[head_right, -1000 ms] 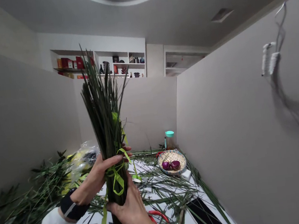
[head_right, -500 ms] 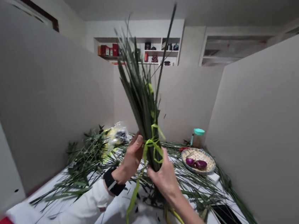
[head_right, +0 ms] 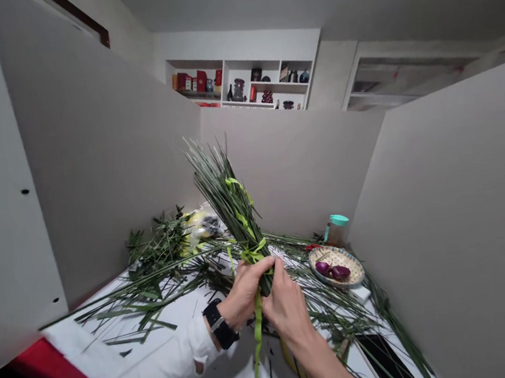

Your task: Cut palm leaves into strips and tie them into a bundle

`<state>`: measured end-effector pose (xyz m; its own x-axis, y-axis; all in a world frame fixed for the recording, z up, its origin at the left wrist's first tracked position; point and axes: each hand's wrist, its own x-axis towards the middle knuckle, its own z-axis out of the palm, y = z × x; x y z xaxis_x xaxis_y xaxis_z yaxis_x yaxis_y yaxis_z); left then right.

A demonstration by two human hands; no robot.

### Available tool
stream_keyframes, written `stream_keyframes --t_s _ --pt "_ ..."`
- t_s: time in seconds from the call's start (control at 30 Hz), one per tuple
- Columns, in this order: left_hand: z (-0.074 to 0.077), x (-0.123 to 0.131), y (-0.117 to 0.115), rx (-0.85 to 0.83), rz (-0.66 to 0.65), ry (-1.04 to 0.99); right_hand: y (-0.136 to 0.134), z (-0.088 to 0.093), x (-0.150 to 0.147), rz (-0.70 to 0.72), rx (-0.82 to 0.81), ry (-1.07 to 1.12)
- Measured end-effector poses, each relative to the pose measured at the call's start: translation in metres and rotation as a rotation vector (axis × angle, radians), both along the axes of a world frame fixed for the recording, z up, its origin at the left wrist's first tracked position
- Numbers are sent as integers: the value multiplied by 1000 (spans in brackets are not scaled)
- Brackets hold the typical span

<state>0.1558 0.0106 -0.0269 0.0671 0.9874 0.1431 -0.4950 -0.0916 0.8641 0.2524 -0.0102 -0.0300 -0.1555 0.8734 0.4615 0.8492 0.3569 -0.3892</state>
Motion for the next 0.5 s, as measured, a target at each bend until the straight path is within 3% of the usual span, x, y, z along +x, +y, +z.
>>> stream_keyframes --t_s 0.13,0.33,0.5 --pt "-5 3 -3 30 -2 76 -9 -1 6 2 -41 -33" --pt "1 -21 -15 67 -304 215 -7 21 39 -20 -90 25" --pt "-20 -60 -22 -47 -394 421 -2 30 70 -54 -211 41"
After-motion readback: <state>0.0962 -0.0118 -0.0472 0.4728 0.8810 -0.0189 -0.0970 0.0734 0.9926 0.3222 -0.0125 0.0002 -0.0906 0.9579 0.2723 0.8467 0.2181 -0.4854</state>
